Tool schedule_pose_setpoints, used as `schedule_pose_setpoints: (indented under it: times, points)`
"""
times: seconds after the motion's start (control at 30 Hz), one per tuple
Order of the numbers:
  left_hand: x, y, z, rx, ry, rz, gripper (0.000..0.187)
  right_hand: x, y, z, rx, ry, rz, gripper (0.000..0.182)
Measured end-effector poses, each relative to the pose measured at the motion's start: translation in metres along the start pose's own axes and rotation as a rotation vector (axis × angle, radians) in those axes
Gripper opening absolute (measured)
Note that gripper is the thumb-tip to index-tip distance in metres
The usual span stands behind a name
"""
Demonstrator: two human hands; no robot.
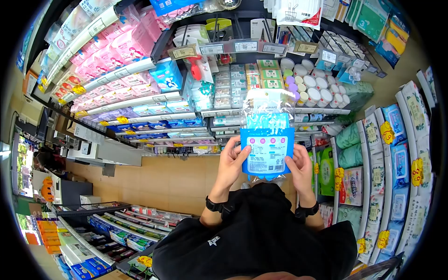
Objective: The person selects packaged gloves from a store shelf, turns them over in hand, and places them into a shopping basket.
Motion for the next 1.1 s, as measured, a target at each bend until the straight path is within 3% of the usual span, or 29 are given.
schedule_pose_setpoints:
  times: [0.57, 0.73, 1.1]
  points:
    - [-0.004, -0.006, -0.003, 0.000, 0.041, 0.052, 0.032, -0.007, 0.006, 0.002, 0.003, -0.006, -0.007, 0.035]
    - [-0.005, 0.000, -0.007, -0.150, -0.031, -0.047, 0.032, -0.008, 0.008, 0.003, 0.008, -0.002, -0.020, 0.036]
    - [-0.007, 0.001, -0.008, -0.158, -0.033, -0.070, 0.030, -0.005, 0.008, 0.006, -0.020, 0.025, -0.016, 0.037]
Point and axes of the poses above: each hand's wrist, its own x-axis away from the middle knuckle, its own y-axis out of the back of the hand, z = x × y, the point moved 6 cm from there along -x, towards the middle knuckle, and after that the axes turned 3 degrees about y, right-handed, at the moved point
